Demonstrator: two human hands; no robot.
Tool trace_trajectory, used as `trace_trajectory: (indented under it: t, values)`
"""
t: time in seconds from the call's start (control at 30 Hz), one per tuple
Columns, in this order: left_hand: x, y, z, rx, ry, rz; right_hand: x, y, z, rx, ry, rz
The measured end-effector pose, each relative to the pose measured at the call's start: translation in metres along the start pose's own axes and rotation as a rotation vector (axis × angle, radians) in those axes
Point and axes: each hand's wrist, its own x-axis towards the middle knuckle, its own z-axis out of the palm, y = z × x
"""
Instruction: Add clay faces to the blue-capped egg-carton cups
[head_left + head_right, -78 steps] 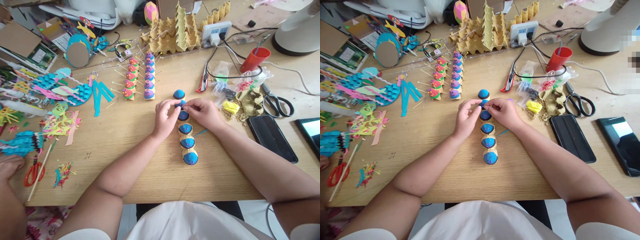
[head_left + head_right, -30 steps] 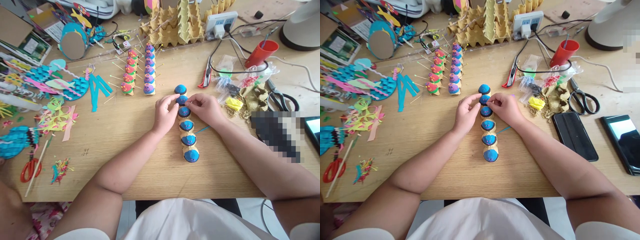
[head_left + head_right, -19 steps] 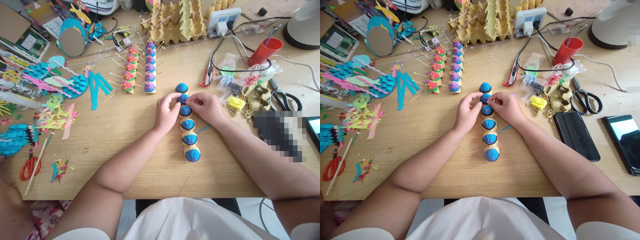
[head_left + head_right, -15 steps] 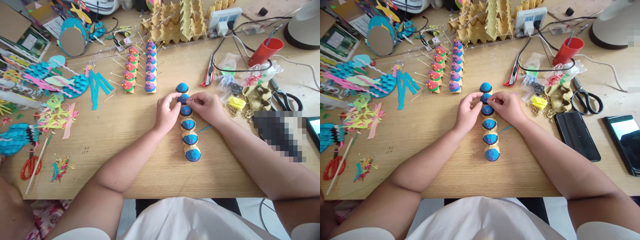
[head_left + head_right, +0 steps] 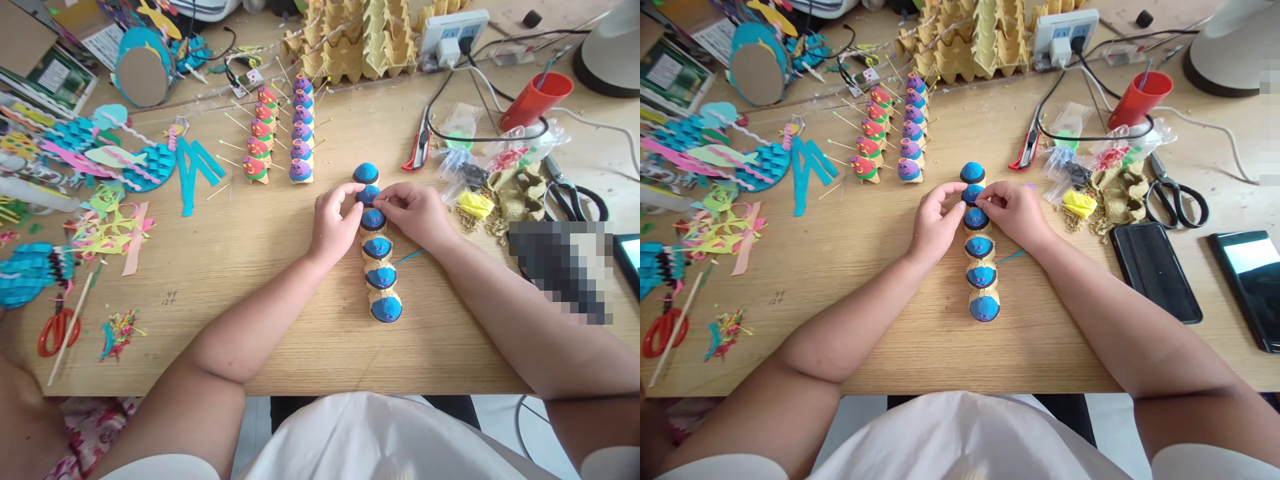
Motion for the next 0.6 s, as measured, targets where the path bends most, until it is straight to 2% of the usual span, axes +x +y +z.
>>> trace_trajectory:
  t: [0.23, 0.6]
  values:
    - [-0.001, 0.007, -0.003, 0.091, 0.071, 0.014, 0.001, 0.001, 0.0, -0.009, 0.002, -0.002]
    - [-0.001, 0.011, -0.003, 0.199, 0.033, 0.06, 0.001, 0.002, -0.001, -0.034, 0.01, 0.003]
